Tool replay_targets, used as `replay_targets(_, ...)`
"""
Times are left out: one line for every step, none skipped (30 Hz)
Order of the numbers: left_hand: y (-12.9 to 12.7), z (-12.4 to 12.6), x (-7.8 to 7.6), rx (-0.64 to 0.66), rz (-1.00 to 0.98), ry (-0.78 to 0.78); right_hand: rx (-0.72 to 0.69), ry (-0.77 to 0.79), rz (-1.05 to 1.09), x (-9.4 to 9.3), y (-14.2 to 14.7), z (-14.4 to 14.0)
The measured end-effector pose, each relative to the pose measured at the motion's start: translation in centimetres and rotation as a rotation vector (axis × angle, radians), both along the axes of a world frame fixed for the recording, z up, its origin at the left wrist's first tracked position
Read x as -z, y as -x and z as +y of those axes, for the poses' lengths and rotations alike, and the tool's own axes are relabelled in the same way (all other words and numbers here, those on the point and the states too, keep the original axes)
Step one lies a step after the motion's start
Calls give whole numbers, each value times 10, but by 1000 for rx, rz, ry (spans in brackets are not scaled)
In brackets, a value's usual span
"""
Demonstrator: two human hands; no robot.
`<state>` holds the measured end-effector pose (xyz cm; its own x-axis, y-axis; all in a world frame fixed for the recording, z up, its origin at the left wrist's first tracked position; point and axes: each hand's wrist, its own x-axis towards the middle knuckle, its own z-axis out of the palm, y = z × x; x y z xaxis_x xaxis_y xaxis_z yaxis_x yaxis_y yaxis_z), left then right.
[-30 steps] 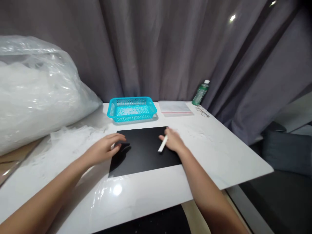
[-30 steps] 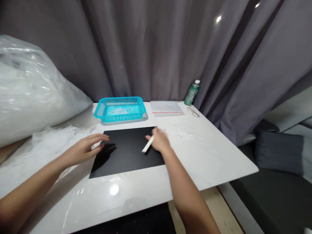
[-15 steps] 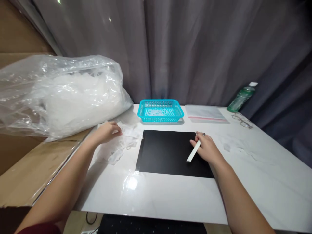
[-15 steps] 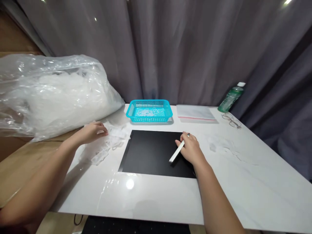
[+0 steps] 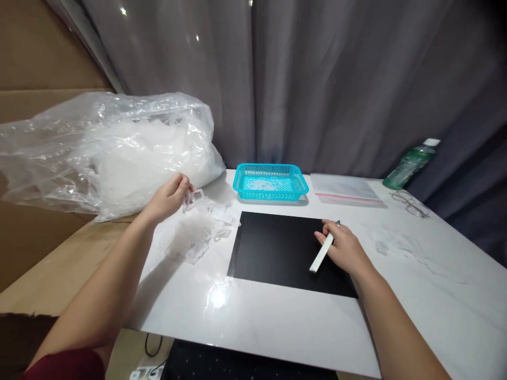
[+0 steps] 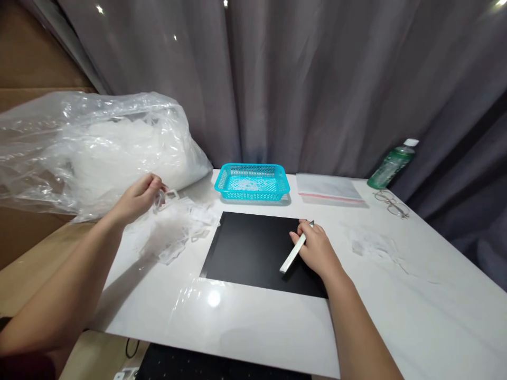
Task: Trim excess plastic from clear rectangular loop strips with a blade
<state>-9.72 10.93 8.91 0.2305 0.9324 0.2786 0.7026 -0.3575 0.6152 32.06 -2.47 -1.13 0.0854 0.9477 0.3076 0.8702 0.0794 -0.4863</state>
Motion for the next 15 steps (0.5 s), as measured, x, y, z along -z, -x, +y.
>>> replay_targets(-5,-3,-2,25,-135,38,-7,1,10,0,1,0)
replay_targets(-12,-8,-4,71,-292,106,-15,3,16,0,3,-1)
replay_targets(-20,-12,-6,119,-415,201,-28,11,32,0,5,-1)
replay_targets(-29,-18,-6,170,-496,299,-49,26,68,0,9,-2)
replay_targets(-39,-23,-5,220,-551,383,-82,50,129,0,15,-3)
replay_targets(-50,-29,-2,287,-588,476,-126,81,212,0,21,-4)
replay_targets(-62,-35,3,362,-613,566,-175,113,310,1,28,-5)
replay_targets(-73,-40,10,446,-626,658,-228,148,411,1,35,-6)
replay_targets(-84,-45,19,514,-626,724,-278,181,499,2,42,-7)
replay_targets(-94,-50,30,575,-613,757,-319,213,562,3,48,-7)
replay_targets(-102,-55,40,648,-582,784,-353,244,607,5,54,-8)
replay_targets(-110,-59,51,717,-552,799,-376,276,636,6,58,-9)
replay_targets(-116,-62,60,775,-520,805,-392,306,655,7,62,-9)
replay_targets(-121,-65,69,825,-506,818,-403,333,666,7,64,-10)
replay_targets(-123,-67,75,872,-508,844,-413,353,675,7,66,-10)
